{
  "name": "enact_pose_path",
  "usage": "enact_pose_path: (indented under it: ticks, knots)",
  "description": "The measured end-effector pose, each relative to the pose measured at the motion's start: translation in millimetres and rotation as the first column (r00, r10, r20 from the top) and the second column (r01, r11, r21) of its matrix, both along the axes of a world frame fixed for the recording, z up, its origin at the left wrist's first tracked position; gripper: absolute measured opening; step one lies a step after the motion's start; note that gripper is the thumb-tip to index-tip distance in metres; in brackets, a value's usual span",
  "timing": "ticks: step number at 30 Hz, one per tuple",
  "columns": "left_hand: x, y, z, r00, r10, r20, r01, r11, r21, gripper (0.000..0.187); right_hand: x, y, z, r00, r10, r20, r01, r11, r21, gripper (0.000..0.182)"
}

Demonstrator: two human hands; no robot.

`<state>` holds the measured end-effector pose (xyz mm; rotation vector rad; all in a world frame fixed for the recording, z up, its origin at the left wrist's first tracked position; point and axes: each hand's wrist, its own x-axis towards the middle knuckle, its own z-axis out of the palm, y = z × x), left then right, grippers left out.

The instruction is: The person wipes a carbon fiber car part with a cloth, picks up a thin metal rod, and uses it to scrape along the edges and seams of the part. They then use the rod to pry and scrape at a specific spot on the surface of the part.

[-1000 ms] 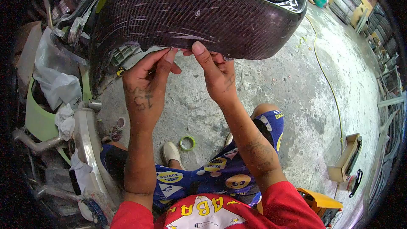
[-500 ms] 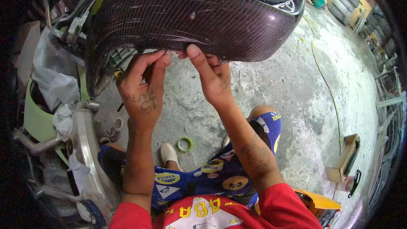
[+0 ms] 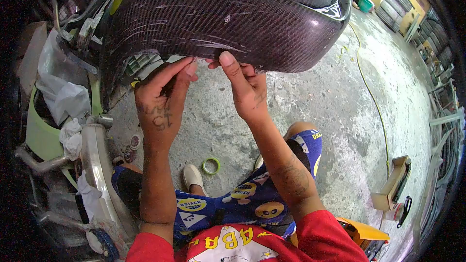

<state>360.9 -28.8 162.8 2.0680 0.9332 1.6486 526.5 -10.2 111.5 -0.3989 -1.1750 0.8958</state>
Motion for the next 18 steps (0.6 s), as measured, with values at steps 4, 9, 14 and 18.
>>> enact_pose_path:
  ticks: [4, 9, 14, 18]
  knots:
    - [0.9, 4.3, -3.8, 1.0, -0.01, 0.023, 0.009, 0.999, 0.044, 0.015, -2.2, -1.3, 2.4, 0.999, 0.021, -0.034, -0.02, 1.0, 0.021, 0.03]
    - [-0.5, 5.6, -0.1, 0.995, 0.052, -0.084, -0.042, 0.992, 0.116, 0.014, -7.5, -6.8, 10.1, 0.995, -0.004, -0.098, -0.002, 0.998, -0.059, 0.029]
    - [-5.0, 1.5, 12.2, 0.958, 0.046, -0.285, -0.002, 0.988, 0.152, 0.019, -7.0, -8.0, 10.7, 0.996, -0.026, -0.087, 0.019, 0.997, -0.074, 0.026]
    - [-2.0, -5.6, 9.6, 0.985, 0.002, -0.175, -0.012, 0.998, -0.057, 0.02, -6.7, -6.4, 8.0, 0.995, -0.018, -0.103, 0.01, 0.997, -0.078, 0.023]
